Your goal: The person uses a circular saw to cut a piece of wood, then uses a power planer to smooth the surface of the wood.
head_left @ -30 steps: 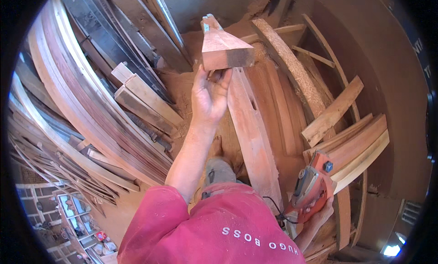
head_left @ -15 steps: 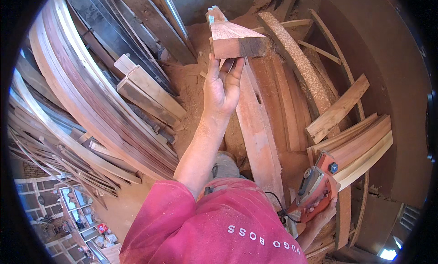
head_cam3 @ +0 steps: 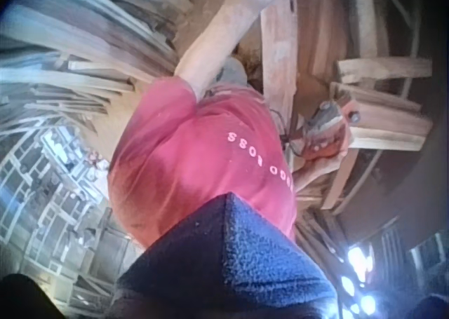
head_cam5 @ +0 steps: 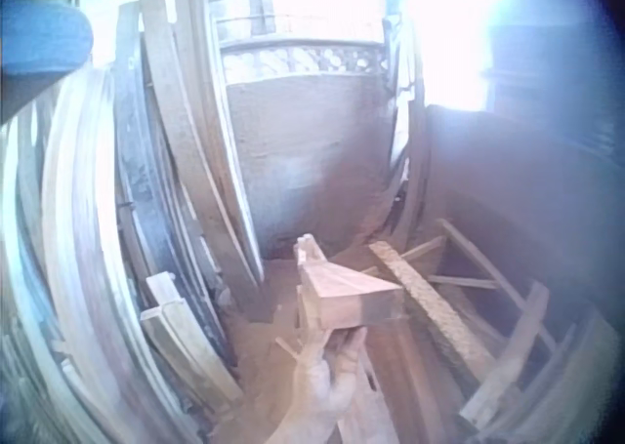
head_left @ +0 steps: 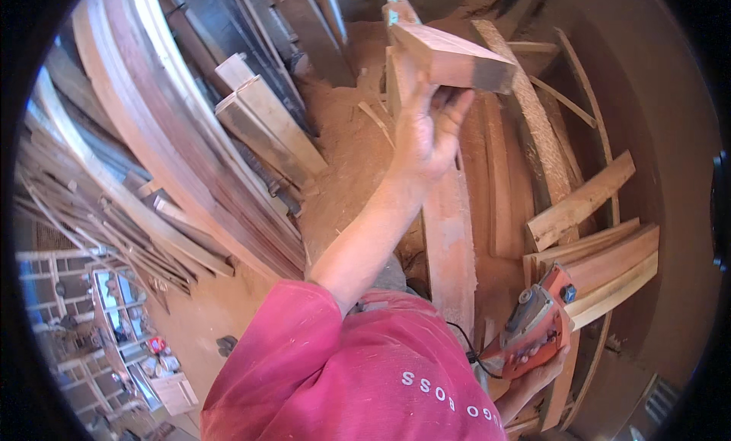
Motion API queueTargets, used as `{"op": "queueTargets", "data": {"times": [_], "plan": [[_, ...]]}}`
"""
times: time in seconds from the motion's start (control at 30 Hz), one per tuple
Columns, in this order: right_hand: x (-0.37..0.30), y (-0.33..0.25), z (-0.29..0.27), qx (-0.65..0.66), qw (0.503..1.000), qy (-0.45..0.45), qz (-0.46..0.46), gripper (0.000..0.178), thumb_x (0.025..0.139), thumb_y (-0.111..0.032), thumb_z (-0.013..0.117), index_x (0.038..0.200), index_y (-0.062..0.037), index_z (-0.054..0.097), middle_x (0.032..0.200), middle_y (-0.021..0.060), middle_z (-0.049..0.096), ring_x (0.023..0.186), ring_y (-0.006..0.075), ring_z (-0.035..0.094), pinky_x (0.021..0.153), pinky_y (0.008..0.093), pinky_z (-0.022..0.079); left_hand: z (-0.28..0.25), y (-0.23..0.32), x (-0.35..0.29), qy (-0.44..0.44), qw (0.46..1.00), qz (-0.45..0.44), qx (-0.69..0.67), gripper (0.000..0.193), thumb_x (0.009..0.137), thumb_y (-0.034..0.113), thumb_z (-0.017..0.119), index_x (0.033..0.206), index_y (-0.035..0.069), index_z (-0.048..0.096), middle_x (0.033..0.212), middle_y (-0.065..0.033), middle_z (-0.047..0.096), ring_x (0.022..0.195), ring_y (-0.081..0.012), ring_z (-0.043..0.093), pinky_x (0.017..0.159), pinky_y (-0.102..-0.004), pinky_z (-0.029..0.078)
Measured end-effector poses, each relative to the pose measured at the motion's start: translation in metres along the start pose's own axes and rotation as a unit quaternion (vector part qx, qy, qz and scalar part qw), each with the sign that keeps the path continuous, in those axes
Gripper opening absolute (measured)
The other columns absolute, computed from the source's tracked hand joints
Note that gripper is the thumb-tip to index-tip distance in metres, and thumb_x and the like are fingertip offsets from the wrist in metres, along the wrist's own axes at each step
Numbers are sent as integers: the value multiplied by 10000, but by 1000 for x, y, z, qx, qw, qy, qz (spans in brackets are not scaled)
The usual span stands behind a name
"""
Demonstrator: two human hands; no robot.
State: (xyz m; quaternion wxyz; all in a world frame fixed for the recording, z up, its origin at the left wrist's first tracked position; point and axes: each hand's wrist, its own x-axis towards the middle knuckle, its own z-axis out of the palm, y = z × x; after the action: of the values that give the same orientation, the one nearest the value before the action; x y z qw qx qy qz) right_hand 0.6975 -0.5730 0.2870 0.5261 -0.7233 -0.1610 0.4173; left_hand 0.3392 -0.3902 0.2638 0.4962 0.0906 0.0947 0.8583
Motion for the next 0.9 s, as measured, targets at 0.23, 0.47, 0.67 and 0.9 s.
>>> {"op": "queueTargets", "data": {"times": [0.23, 0.47, 0.67, 0.9], "plan": [[-15, 2, 4, 32, 994, -89, 52, 645, 917, -708, 417, 1201, -153, 584, 637, -33, 482, 440, 94, 449, 364, 264, 382, 5, -7, -1, 9, 999, -28, -35, 458, 962, 238, 654, 1343, 55, 476, 1271, -99, 539, 1200, -250, 514, 1033, -421, 524], [2, 38, -10, 24, 994, -49, 98, 606, 949, -686, 394, 1133, -131, 549, 621, -30, 478, 448, 116, 462, 387, 260, 406, -5, -3, -9, 42, 998, -35, 5, 471, 952, 302, 671, 1314, 45, 514, 1279, -138, 550, 1171, -267, 552, 993, -447, 540], [-1, 62, -14, -17, 984, -179, 17, 519, 861, -468, 729, 1086, -54, 510, 772, 64, 572, 603, 179, 580, 481, 326, 500, -200, -48, -89, 341, 825, -188, 409, 331, 952, 307, 674, 1150, 45, 629, 1006, -111, 682, 858, -211, 674, 728, -371, 571], [31, 101, 11, -263, 917, -268, -138, 575, 905, -602, 604, 963, -32, 566, 771, 20, 535, 656, 117, 519, 567, 290, 437, -315, -77, -143, 304, 824, -270, 395, 268, 976, 248, 630, 1114, 20, 655, 1004, -58, 704, 884, -197, 670, 786, -372, 556]]}}
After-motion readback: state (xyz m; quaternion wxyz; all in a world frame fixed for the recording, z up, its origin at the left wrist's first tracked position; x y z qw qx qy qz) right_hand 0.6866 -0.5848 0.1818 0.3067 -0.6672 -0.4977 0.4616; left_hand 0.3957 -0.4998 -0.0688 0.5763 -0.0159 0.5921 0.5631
